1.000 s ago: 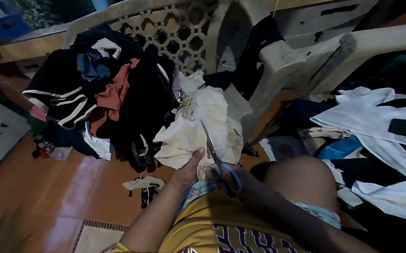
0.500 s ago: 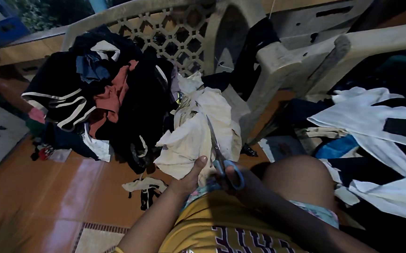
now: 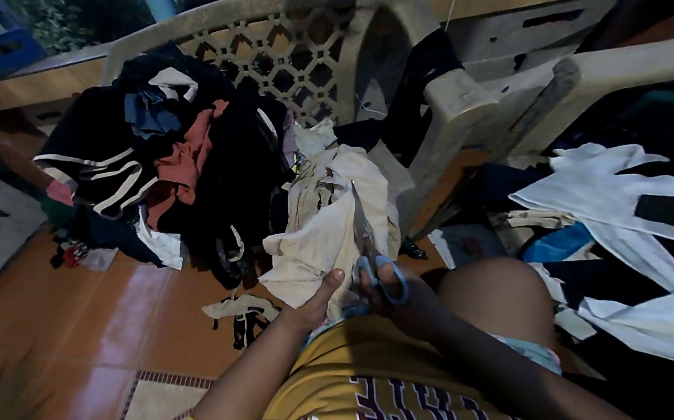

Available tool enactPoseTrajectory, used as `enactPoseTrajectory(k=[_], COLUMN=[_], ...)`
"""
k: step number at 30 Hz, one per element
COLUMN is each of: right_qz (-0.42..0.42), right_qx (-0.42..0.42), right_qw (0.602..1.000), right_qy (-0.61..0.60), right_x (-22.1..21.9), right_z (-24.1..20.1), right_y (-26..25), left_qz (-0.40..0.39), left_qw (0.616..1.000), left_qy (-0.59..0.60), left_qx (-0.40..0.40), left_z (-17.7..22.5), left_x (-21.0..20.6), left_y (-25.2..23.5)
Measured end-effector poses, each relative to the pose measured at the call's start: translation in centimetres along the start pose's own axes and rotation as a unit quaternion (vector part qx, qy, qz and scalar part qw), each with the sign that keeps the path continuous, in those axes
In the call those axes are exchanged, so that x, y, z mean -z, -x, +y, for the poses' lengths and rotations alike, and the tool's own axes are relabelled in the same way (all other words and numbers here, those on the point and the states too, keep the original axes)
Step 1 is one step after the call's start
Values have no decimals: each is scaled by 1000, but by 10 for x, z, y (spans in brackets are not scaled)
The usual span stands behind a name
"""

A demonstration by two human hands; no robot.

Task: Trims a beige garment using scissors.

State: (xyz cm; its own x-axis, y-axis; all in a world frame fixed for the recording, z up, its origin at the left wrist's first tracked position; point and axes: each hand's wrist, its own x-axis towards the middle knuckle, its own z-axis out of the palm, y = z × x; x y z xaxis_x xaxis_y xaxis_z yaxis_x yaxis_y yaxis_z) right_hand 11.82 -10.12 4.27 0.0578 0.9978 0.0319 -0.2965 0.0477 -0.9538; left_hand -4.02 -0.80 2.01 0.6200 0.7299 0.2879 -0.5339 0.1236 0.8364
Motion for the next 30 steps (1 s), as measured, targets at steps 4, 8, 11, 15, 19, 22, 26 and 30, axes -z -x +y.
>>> enactPoseTrajectory(k=[4, 8, 11, 15, 19, 22, 26, 30], right_qz=[3, 3, 12, 20, 59, 78, 48, 62], right_qx=[-9, -17, -29, -20, -43, -45, -58, -84], right_qw=[1000, 999, 999, 999, 997, 996, 996, 989], right_qy=[-27, -33, -7, -19, -26, -15, 42, 107], right_x=[1, 3, 5, 13, 25, 29, 12, -15], right_z=[-1, -3, 1, 7, 8, 10, 12, -1], right_y=[-1, -6, -13, -19, -14, -14, -18, -14], left_qz=[3, 9, 29, 148, 290, 367, 362, 27], left_qw=[1000, 1000, 999, 975, 935, 902, 914, 919], left_qy=[-5, -12, -32, -131, -203, -228, -172, -313], left_qx=[-2, 16, 30, 101, 28, 10, 59, 237], left_z=[0, 0, 2, 45, 94, 112, 85, 56], left_x=[1, 4, 10, 17, 64, 91, 60, -12], left_y=[2, 7, 10, -2, -19, -17, -13, 2])
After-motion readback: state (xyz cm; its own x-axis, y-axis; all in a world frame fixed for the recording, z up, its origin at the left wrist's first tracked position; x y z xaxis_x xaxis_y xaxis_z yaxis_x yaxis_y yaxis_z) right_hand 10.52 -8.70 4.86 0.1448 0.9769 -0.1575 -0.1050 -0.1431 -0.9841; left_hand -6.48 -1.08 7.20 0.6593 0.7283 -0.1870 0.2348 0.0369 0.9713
